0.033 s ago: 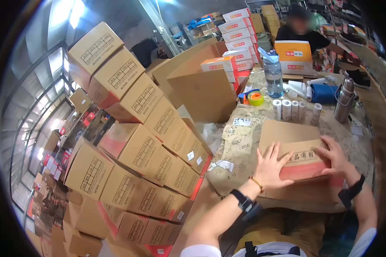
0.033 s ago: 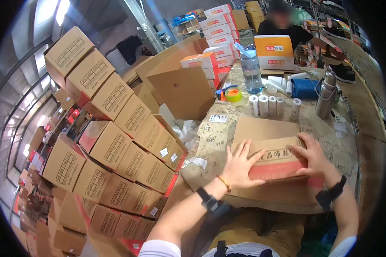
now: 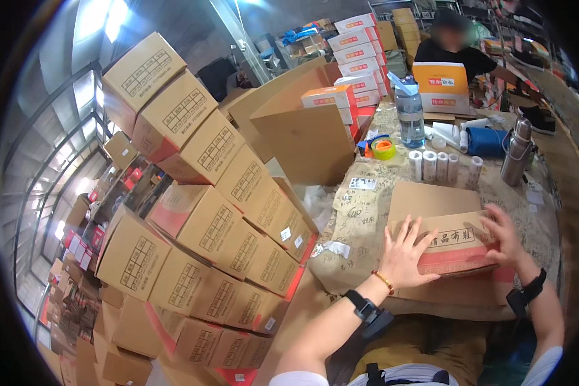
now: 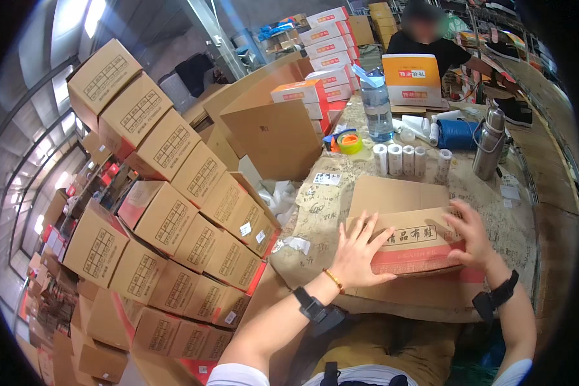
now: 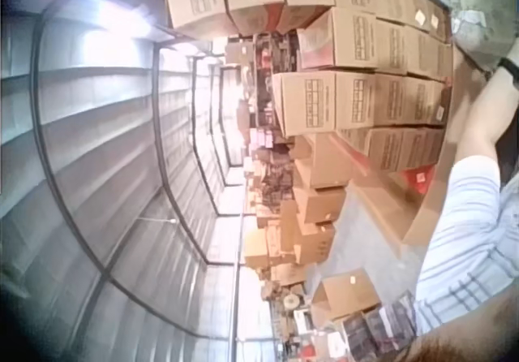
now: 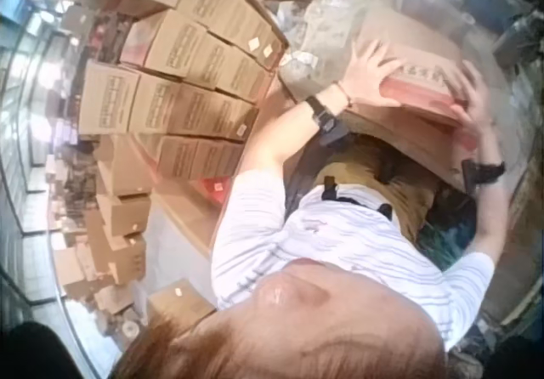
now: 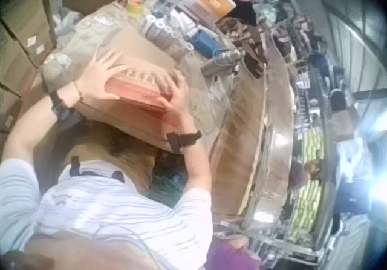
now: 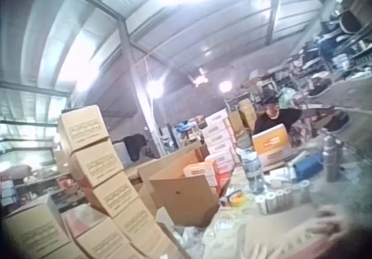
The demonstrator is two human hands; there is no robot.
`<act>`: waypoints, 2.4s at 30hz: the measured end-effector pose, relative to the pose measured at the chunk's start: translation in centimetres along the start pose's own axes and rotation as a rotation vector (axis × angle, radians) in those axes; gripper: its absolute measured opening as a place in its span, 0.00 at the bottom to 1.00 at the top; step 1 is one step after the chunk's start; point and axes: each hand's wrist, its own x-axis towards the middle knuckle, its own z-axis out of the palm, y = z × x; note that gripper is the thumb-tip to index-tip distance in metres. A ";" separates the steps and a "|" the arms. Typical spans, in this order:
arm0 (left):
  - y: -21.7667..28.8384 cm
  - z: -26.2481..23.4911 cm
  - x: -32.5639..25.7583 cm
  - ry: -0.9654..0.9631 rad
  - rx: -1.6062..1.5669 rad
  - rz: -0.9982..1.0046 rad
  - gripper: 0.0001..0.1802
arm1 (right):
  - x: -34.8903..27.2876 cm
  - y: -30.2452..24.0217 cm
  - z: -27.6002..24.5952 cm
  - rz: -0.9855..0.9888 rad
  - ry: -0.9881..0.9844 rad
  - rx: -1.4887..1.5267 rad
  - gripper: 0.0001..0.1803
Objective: Packing finished shoes into cardboard boxes, inserting paper, and stacking the boxed shoes.
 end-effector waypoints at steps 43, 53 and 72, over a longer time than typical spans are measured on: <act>1.7 -35.5 -32.4 1.901 -0.491 -0.933 0.36 | 1.0 -25.6 13.5 0.056 -0.445 1.198 0.22; 5.0 -13.3 -24.4 0.703 0.197 -0.132 0.17 | -3.1 -20.1 10.9 0.252 -0.266 0.926 0.19; -0.6 8.8 -0.1 -0.172 0.146 -0.312 0.36 | -1.5 0.8 5.5 0.538 0.270 0.534 0.11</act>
